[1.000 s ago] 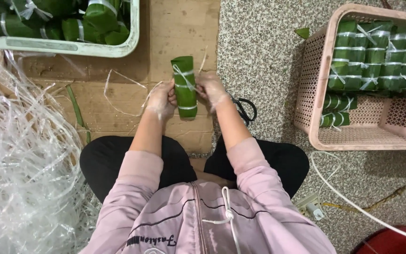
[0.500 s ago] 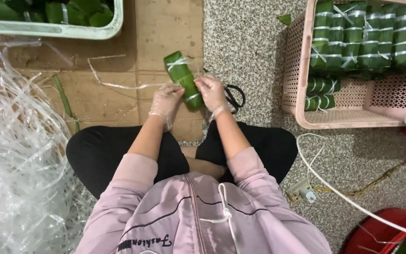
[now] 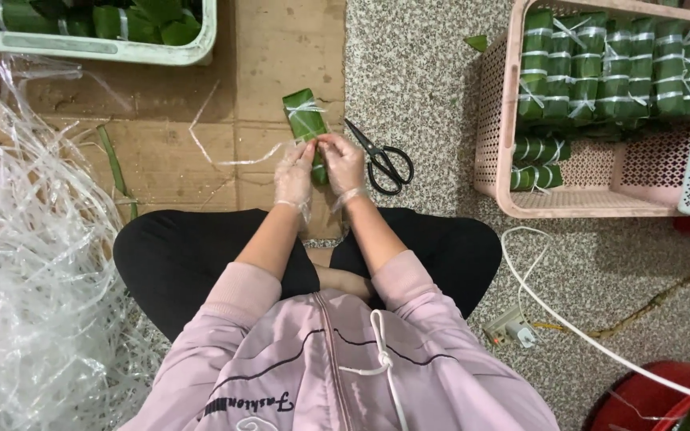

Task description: Tying plastic string around leaf-wrapped cakes to secure the packaging.

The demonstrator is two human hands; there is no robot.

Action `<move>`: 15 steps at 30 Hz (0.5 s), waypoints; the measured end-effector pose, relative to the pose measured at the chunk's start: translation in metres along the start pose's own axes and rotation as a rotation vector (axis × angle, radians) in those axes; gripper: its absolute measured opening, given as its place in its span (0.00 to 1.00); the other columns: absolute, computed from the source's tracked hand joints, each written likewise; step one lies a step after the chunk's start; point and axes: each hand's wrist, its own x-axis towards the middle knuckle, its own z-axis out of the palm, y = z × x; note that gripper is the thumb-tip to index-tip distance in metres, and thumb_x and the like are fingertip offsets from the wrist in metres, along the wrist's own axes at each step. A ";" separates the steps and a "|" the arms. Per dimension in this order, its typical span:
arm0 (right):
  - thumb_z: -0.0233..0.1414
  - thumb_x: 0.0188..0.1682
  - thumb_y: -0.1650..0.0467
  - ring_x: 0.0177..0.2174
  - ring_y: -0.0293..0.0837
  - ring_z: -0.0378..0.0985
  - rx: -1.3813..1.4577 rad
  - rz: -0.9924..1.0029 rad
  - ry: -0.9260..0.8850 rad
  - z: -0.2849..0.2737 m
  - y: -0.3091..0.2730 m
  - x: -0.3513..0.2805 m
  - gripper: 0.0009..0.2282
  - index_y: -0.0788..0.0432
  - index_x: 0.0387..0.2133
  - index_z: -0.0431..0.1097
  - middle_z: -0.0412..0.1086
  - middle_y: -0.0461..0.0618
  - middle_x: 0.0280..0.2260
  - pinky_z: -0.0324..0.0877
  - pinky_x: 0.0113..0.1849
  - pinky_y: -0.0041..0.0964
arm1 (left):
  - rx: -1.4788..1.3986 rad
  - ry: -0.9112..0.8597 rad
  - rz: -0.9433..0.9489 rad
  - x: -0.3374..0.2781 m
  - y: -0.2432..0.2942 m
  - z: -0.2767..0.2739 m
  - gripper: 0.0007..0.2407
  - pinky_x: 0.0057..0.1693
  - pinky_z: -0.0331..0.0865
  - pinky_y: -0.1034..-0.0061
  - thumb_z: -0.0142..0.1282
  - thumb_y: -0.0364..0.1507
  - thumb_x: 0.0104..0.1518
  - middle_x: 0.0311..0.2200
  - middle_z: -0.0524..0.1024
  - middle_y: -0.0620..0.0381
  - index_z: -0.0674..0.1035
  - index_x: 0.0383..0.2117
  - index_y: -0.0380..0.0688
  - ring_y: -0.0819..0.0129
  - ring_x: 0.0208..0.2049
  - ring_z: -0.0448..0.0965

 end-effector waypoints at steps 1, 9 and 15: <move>0.59 0.49 0.72 0.34 0.43 0.81 -0.009 0.044 0.025 0.003 -0.010 0.000 0.04 0.52 0.35 0.81 0.79 0.48 0.28 0.75 0.42 0.39 | 0.083 -0.026 0.013 -0.007 0.007 -0.003 0.16 0.71 0.60 0.63 0.48 0.45 0.67 0.55 0.78 0.55 0.82 0.53 0.57 0.56 0.62 0.70; 0.60 0.46 0.76 0.40 0.49 0.81 0.031 -0.100 -0.101 0.008 -0.005 0.004 0.07 0.55 0.36 0.81 0.79 0.54 0.34 0.74 0.44 0.46 | 0.358 -0.071 0.144 0.009 0.002 0.016 0.19 0.72 0.55 0.63 0.46 0.42 0.65 0.59 0.75 0.51 0.76 0.59 0.53 0.56 0.66 0.66; 0.58 0.49 0.75 0.34 0.38 0.74 0.244 0.003 -0.100 0.004 0.005 0.006 0.02 0.60 0.31 0.79 0.75 0.49 0.29 0.72 0.41 0.39 | 1.071 -0.119 0.712 0.106 0.011 -0.042 0.11 0.43 0.77 0.56 0.49 0.26 0.57 0.32 0.84 0.48 0.87 0.31 0.44 0.50 0.38 0.86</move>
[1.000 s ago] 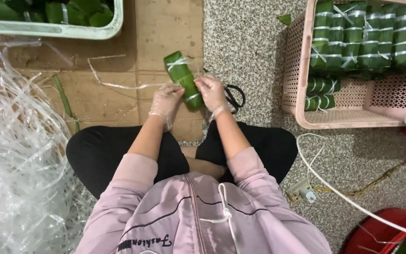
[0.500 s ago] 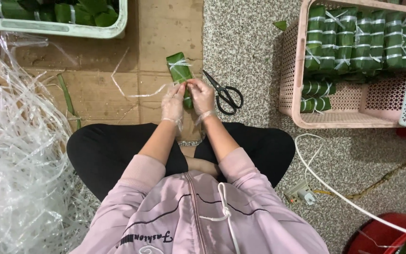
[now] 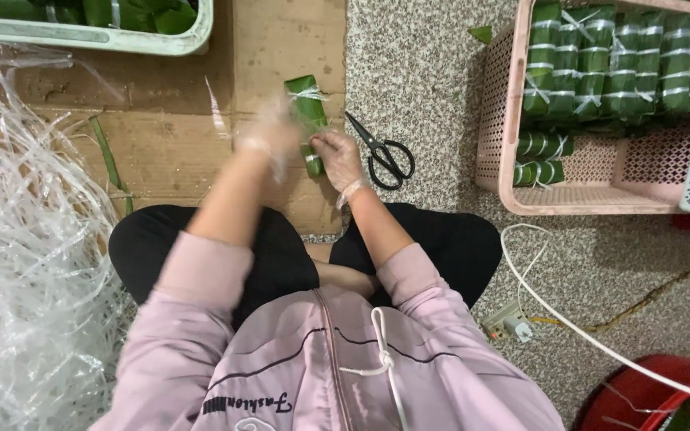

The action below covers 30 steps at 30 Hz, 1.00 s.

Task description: Tying plastic string around leaf-wrapped cakes to secure the packaging.

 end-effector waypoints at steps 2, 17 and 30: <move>0.60 0.49 0.74 0.33 0.36 0.74 -0.034 -0.009 -0.020 -0.002 -0.010 -0.001 0.01 0.57 0.31 0.80 0.75 0.47 0.27 0.73 0.38 0.35 | 0.035 0.015 -0.121 0.009 -0.022 -0.036 0.09 0.36 0.79 0.58 0.53 0.29 0.56 0.24 0.83 0.52 0.87 0.26 0.49 0.50 0.34 0.86; 0.59 0.48 0.70 0.18 0.39 0.77 0.048 0.427 0.235 -0.006 -0.004 0.034 0.02 0.54 0.31 0.79 0.76 0.51 0.23 0.74 0.17 0.28 | -0.405 -0.142 -0.256 -0.034 0.015 0.032 0.18 0.52 0.74 0.49 0.46 0.41 0.68 0.35 0.81 0.41 0.84 0.37 0.40 0.41 0.44 0.81; 0.50 0.44 0.64 0.07 0.37 0.55 0.315 0.918 0.311 -0.018 0.038 0.082 0.09 0.52 0.18 0.63 0.53 0.39 0.11 0.52 0.09 0.34 | -0.928 -0.228 -0.628 -0.040 0.031 -0.003 0.13 0.38 0.70 0.74 0.65 0.45 0.54 0.14 0.75 0.59 0.81 0.16 0.56 0.68 0.25 0.79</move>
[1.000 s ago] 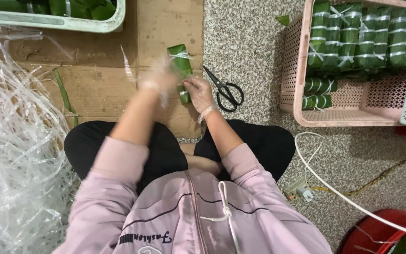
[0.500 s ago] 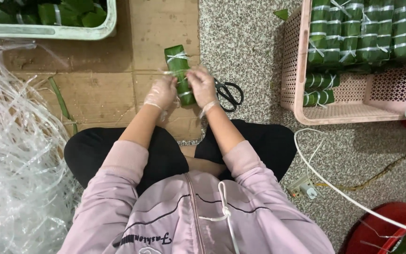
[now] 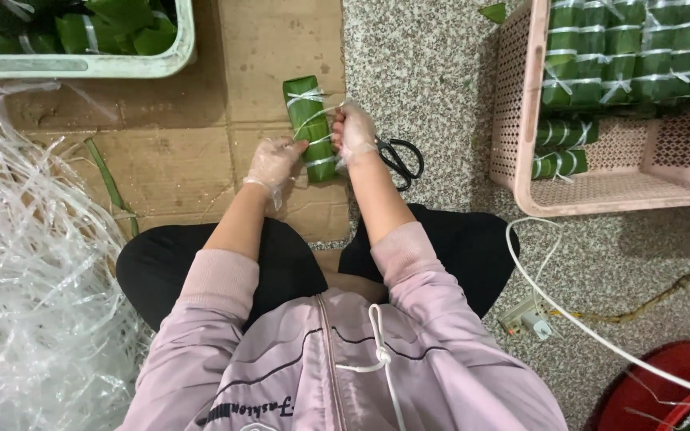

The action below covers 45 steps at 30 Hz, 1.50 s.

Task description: Tying plastic string around leaf-wrapped cakes to secure the packaging.

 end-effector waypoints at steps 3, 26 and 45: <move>0.50 0.42 0.65 0.07 0.37 0.55 -0.021 0.009 0.054 0.002 0.003 -0.004 0.08 0.50 0.16 0.62 0.53 0.39 0.09 0.52 0.10 0.34 | -0.089 0.005 -0.041 0.014 -0.022 0.001 0.14 0.33 0.68 0.78 0.65 0.41 0.53 0.11 0.72 0.61 0.79 0.13 0.55 0.72 0.21 0.75; 0.52 0.47 0.69 0.23 0.39 0.61 0.434 0.160 0.008 -0.070 0.028 -0.122 0.07 0.55 0.20 0.66 0.56 0.41 0.18 0.54 0.28 0.30 | -0.167 -0.095 -0.174 -0.133 0.015 0.014 0.16 0.25 0.63 0.82 0.52 0.38 0.66 0.07 0.70 0.57 0.82 0.23 0.44 0.68 0.10 0.73; 0.57 0.47 0.70 0.20 0.44 0.80 -0.158 -0.355 0.144 -0.081 0.058 -0.120 0.06 0.63 0.30 0.74 0.76 0.59 0.26 0.77 0.20 0.30 | 0.718 -0.124 0.099 -0.049 -0.037 0.051 0.17 0.54 0.77 0.56 0.43 0.48 0.66 0.41 0.83 0.54 0.82 0.50 0.63 0.51 0.48 0.82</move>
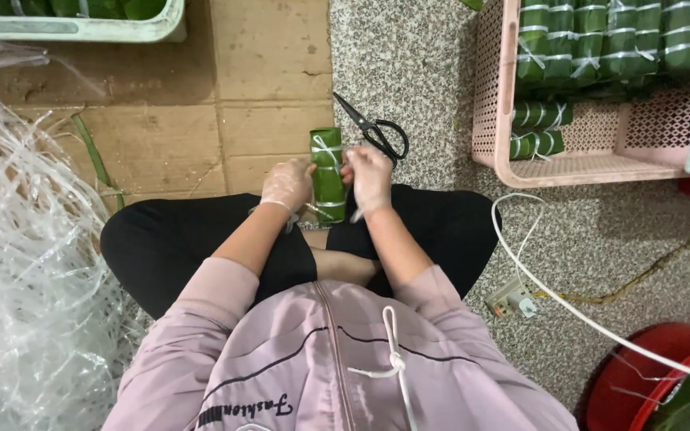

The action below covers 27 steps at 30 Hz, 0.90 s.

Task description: Tying plastic string around leaf-wrapped cakes to secure the packaging.

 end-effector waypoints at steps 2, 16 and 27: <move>0.57 0.48 0.72 0.21 0.45 0.81 -0.083 -0.039 -0.020 -0.008 0.017 -0.002 0.06 0.65 0.31 0.76 0.76 0.61 0.28 0.78 0.21 0.31 | 0.006 0.000 -0.001 0.005 0.000 0.010 0.16 0.54 0.77 0.56 0.44 0.48 0.65 0.40 0.83 0.55 0.82 0.49 0.64 0.52 0.48 0.82; 0.55 0.51 0.78 0.39 0.51 0.77 -0.467 -0.848 -0.190 -0.010 0.010 -0.023 0.03 0.63 0.34 0.77 0.65 0.53 0.39 0.78 0.39 0.40 | 0.493 0.056 0.043 -0.044 0.057 -0.029 0.17 0.66 0.45 0.56 0.47 0.42 0.68 0.57 0.67 0.57 0.76 0.57 0.53 0.54 0.63 0.55; 0.59 0.48 0.75 0.38 0.51 0.82 -0.487 -0.888 -0.313 0.008 0.013 -0.025 0.09 0.51 0.40 0.81 0.77 0.48 0.34 0.76 0.40 0.43 | 0.412 0.198 0.289 -0.035 0.034 -0.017 0.10 0.40 0.78 0.61 0.45 0.26 0.61 0.32 0.79 0.52 0.82 0.36 0.42 0.53 0.40 0.82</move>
